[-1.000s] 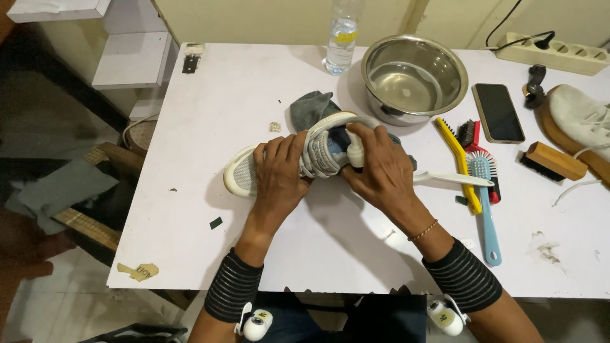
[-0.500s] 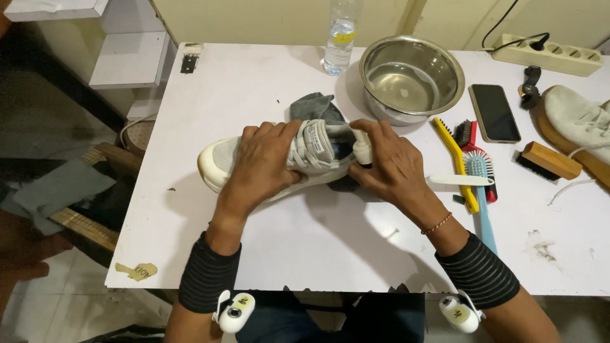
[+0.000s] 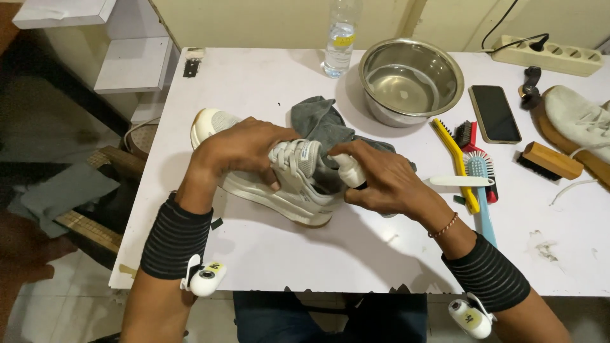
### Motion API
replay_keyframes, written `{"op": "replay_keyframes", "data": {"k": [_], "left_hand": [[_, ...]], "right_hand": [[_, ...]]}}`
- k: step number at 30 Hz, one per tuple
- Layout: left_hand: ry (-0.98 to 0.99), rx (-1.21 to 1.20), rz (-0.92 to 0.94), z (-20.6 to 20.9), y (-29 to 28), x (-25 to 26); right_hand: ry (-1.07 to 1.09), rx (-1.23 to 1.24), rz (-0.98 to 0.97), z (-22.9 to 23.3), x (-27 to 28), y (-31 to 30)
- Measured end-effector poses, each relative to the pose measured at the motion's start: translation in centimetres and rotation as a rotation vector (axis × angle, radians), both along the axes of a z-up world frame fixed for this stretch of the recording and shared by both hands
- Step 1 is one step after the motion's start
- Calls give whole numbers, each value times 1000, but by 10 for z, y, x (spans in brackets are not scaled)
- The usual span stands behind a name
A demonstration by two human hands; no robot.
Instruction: The person wipes the exterior of a white sneaker with a gray cloth, then applies a cleaning solution from a pump bottle inside the shoe and scrubs the interior with a white brush. The person handles the shoe, cloth, bottle, and brush throughout the clip.
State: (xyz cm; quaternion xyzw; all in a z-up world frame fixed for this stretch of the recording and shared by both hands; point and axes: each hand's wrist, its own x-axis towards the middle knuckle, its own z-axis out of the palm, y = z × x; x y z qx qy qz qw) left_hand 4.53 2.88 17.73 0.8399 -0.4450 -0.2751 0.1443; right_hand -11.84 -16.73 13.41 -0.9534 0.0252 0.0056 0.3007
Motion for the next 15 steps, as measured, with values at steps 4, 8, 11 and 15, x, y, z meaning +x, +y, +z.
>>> {"op": "replay_keyframes", "data": {"k": [4, 8, 11, 15], "left_hand": [[2, -40, -26, -11, 1, -2], [-46, -71, -46, -16, 4, -3], [-58, -82, -65, -13, 6, -5], [-70, -82, -69, -20, 7, -3]], "right_hand": [[-23, -6, 55, -8, 1, -3], [-48, 7, 149, -10, 2, -2], [-74, 12, 183, -11, 4, -2], [-106, -19, 210, -15, 6, -3]]}}
